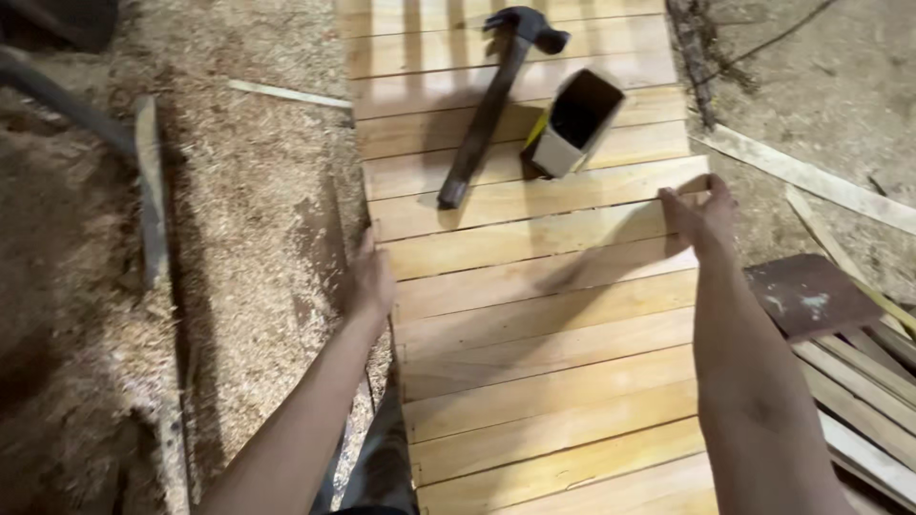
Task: The person assembles a wooden slatted structure by placing thin wooden planks onto a frame and securing them with nails using a hammer. The person repeatedly positions planks, hammers nails, and adjusts the alignment of the slats.
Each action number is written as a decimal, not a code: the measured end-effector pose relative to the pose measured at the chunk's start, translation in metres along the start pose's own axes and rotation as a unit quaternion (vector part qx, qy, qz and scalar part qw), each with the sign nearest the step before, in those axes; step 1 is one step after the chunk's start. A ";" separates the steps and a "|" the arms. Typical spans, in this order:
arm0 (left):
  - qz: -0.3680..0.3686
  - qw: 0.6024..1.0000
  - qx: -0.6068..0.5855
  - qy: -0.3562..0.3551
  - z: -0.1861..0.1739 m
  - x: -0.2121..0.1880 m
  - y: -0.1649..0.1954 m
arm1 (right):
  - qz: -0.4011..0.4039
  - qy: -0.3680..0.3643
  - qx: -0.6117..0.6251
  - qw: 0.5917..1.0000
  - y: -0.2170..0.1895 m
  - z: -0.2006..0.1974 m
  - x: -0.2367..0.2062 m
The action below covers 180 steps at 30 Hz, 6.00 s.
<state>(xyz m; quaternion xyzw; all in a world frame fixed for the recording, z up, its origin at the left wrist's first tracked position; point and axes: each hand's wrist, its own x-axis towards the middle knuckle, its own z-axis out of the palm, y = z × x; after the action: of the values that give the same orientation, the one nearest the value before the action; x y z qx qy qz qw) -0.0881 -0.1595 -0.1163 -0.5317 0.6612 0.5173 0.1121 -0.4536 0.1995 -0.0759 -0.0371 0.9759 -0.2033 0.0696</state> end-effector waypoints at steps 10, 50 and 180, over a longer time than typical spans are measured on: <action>0.091 0.989 -0.120 0.012 0.002 0.010 -0.012 | -0.032 0.002 0.139 0.990 -0.001 0.005 -0.013; 0.032 0.992 -0.113 -0.050 -0.025 -0.010 0.004 | -0.013 0.016 0.080 0.997 -0.010 0.009 -0.005; -0.095 0.974 -0.207 -0.020 0.019 -0.128 -0.079 | 0.094 -0.004 -0.037 0.995 0.089 -0.024 -0.137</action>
<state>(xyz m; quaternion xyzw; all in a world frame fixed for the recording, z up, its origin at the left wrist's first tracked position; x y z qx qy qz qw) 0.0211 -0.0611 -0.0803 -0.5932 0.4841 0.6403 0.0617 -0.3258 0.3043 -0.0737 0.0513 0.9817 -0.1598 0.0906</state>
